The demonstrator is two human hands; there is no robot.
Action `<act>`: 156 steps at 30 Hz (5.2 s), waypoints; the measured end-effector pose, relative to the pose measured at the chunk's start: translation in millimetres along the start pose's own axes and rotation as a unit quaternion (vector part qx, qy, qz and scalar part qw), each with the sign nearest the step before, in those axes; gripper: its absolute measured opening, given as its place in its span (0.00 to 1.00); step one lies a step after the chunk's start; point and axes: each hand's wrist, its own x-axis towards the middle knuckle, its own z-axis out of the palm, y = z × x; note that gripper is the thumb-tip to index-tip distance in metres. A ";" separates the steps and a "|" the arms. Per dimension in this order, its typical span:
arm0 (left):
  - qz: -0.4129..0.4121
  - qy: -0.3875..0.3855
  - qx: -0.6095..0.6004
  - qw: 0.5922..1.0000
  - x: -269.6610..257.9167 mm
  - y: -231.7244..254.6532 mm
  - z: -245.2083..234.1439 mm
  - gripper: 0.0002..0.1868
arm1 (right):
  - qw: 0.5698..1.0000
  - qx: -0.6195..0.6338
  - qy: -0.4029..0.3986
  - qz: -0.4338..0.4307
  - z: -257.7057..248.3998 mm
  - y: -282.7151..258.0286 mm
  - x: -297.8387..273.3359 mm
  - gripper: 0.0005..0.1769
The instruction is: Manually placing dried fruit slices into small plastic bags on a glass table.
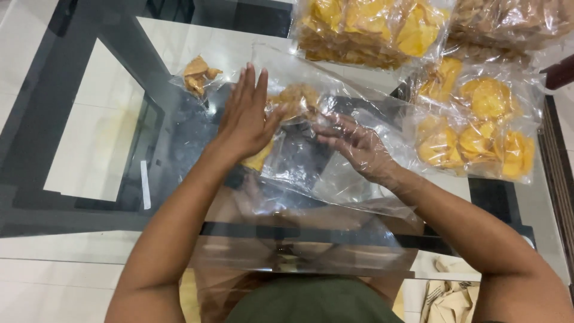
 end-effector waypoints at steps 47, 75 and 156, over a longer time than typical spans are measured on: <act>0.002 -0.014 0.111 0.994 13.9 -29.4 18.7 0.47 | 0.796 -0.590 -0.134 0.009 -96.3 -42.9 3.9 0.44; -0.126 0.320 -0.697 0.629 23.2 -68.9 -13.9 0.17 | 0.863 -0.483 -0.129 -0.076 -71.2 -150.2 -47.3 0.32; -0.057 0.083 -0.589 0.802 -14.4 19.7 37.7 0.10 | 0.998 0.006 0.047 -0.043 3.5 -50.4 12.3 0.18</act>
